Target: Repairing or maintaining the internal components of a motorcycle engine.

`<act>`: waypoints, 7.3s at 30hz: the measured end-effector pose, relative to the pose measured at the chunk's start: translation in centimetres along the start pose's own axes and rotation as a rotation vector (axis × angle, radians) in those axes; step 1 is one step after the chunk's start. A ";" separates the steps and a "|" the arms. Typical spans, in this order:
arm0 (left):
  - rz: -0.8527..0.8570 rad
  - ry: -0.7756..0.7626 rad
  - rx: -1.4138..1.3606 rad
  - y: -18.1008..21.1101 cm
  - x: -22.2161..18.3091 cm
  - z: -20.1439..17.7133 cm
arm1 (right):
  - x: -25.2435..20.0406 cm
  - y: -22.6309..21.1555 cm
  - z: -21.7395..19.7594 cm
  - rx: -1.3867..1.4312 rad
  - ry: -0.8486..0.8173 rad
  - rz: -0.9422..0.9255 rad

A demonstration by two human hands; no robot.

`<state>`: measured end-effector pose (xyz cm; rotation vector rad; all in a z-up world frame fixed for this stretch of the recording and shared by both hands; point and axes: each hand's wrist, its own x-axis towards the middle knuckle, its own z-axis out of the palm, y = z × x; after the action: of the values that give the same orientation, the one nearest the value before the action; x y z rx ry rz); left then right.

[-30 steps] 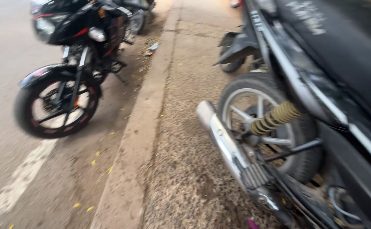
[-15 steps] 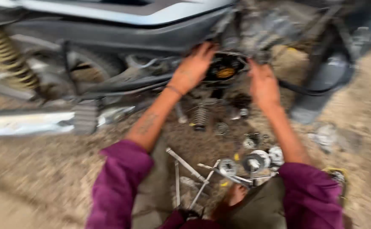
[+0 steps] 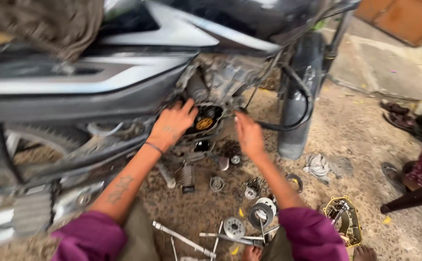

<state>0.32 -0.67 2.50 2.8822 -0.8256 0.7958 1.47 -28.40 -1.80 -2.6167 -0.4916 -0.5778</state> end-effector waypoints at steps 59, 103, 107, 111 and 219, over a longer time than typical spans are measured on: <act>0.024 -0.225 -0.573 11.4 -10.3 9.0 | 0.1 8.7 16.2 0.376 0.415 -0.012; -0.181 -0.507 -0.636 11.8 -9.0 8.4 | -0.1 6.5 15.2 0.210 0.345 0.110; -0.158 -0.518 -0.660 11.9 -8.8 8.0 | 0.1 6.8 14.9 0.308 0.402 0.096; -0.103 -0.459 -0.635 11.8 -9.1 7.9 | 0.8 6.7 14.4 0.289 0.392 0.198; -0.046 -0.390 -0.589 12.3 -8.7 7.0 | -0.5 7.2 14.0 0.061 0.272 -0.090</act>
<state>-8.94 -8.21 -9.09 2.5178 -0.8386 -0.0387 8.45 -28.20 -15.91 -2.4184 -0.5321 -0.9172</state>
